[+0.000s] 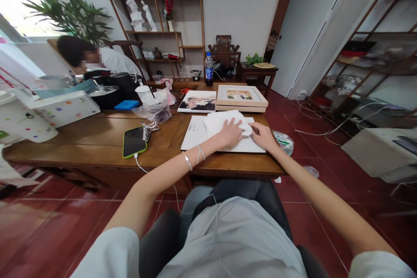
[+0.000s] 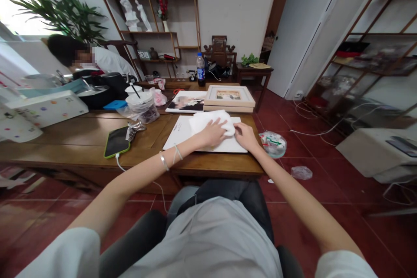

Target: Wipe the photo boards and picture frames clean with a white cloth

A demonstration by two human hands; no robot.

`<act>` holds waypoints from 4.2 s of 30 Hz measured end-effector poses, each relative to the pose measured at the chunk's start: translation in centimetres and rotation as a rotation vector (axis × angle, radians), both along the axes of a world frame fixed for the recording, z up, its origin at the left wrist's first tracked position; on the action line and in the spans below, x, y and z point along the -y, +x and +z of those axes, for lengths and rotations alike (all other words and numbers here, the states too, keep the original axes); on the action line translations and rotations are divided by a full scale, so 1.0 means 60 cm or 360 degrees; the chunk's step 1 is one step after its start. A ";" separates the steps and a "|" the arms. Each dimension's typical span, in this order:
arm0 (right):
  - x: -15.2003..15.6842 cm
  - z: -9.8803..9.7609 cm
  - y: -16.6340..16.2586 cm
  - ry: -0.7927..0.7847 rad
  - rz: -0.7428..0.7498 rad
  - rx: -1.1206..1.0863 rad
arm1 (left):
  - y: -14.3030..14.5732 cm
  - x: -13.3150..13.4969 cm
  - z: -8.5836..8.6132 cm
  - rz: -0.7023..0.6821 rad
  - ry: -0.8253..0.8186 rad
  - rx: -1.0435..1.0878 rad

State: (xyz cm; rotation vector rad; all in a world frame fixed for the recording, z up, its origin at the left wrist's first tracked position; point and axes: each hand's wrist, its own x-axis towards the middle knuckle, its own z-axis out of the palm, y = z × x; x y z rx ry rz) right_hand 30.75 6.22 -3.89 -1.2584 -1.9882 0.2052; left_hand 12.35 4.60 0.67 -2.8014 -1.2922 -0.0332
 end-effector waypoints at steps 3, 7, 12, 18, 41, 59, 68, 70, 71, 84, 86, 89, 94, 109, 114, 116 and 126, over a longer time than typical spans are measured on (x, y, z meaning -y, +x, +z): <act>-0.008 -0.008 0.004 -0.0041 -0.0017 -0.0287 | 0.021 -0.015 -0.006 0.0089 0.0034 0.0002; -0.016 -0.010 0.006 -0.0046 0.0005 -0.0648 | 0.041 0.015 -0.018 -0.0091 0.0161 0.0004; -0.011 -0.001 0.004 -0.0086 -0.0098 -0.0701 | 0.024 0.102 -0.016 -0.0417 0.0355 -0.0023; 0.001 0.000 -0.003 -0.0063 -0.0145 -0.0301 | -0.034 0.174 0.003 -0.0489 0.0328 -0.0086; 0.008 0.006 -0.004 0.0055 -0.0039 0.0067 | 0.006 -0.086 0.019 -0.0190 -0.0127 0.0301; 0.001 -0.002 -0.002 0.0046 0.0008 -0.0049 | -0.058 0.146 0.004 -0.0438 0.0223 -0.0006; 0.001 -0.003 -0.002 0.0062 0.0005 0.0005 | -0.042 -0.040 -0.006 -0.0172 0.0128 0.0129; 0.002 -0.003 -0.003 0.0061 0.0003 0.0007 | -0.038 -0.050 -0.008 -0.0120 0.0145 0.0143; 0.001 -0.003 -0.003 0.0060 0.0004 0.0008 | -0.036 -0.046 -0.007 -0.0102 0.0150 0.0134; 0.002 -0.004 -0.004 0.0058 0.0008 -0.0059 | -0.094 0.182 0.001 -0.0547 0.0249 -0.0080; 0.002 -0.004 -0.004 0.0056 0.0013 -0.0067 | -0.099 0.176 0.000 -0.0539 0.0229 -0.0053; 0.002 -0.005 -0.003 0.0058 0.0018 -0.0060 | -0.095 0.133 0.003 -0.0425 0.0175 -0.0004; 0.002 -0.005 -0.003 0.0065 0.0007 -0.0030 | -0.094 0.007 0.007 -0.0251 0.0049 0.0074; 0.002 -0.004 -0.004 0.0062 0.0009 -0.0055 | -0.123 0.068 -0.006 -0.0236 0.0113 0.0062; 0.002 -0.004 -0.004 0.0057 0.0009 -0.0047 | -0.147 0.160 0.010 -0.0371 0.0020 0.0019; 0.002 -0.005 -0.004 0.0056 0.0009 -0.0051 | -0.153 0.171 0.013 -0.0380 0.0009 0.0025; 0.002 -0.006 -0.004 0.0039 0.0014 -0.0080 | -0.156 0.016 0.004 -0.0141 0.0009 0.0020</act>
